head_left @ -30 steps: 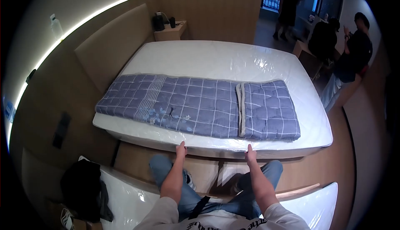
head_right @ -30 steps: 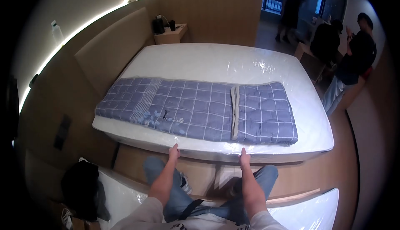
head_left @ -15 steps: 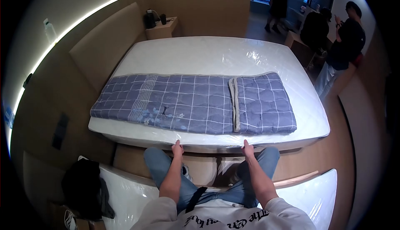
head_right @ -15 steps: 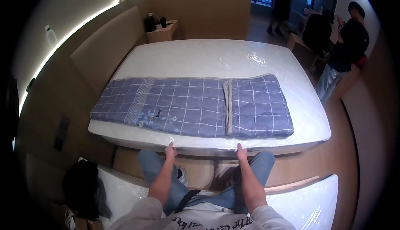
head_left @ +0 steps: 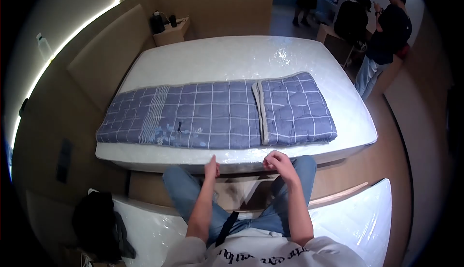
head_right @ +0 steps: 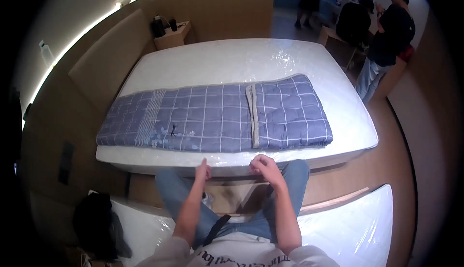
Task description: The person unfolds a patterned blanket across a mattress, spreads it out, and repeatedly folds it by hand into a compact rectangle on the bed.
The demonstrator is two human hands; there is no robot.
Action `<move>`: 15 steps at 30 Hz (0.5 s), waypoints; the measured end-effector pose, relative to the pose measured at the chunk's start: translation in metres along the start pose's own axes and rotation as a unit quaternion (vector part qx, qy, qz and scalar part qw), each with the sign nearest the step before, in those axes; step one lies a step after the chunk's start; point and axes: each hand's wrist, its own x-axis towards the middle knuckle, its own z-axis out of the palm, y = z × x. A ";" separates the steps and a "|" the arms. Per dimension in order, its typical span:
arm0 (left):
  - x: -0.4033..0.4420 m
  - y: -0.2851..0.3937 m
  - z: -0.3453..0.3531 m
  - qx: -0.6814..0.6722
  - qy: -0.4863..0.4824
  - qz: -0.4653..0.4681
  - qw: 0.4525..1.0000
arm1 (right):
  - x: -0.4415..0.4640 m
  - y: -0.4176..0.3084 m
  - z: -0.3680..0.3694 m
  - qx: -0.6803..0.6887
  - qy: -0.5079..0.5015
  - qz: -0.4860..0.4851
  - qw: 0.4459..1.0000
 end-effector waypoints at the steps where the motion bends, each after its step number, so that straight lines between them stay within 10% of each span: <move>1: -0.006 -0.002 0.003 0.015 -0.022 0.017 0.999 | -0.019 -0.043 0.015 0.006 -0.041 -0.075 0.996; 6: -0.002 -0.025 0.013 0.008 0.025 0.150 0.988 | -0.103 -0.206 0.077 0.212 -0.304 -0.548 0.750; 10: 0.002 -0.031 0.011 -0.017 0.030 0.146 0.989 | -0.119 -0.256 0.122 0.310 -0.295 -0.602 0.674; 12: 0.003 -0.031 0.013 -0.021 0.028 0.138 0.990 | -0.104 -0.268 0.127 0.241 -0.445 -0.633 0.586; 13: 0.003 -0.030 0.012 -0.027 0.029 0.131 0.991 | -0.120 -0.264 0.141 0.281 -0.293 -0.611 0.680; 15: 0.001 -0.030 0.012 -0.033 0.032 0.133 0.990 | -0.106 -0.264 0.143 0.297 -0.323 -0.626 0.644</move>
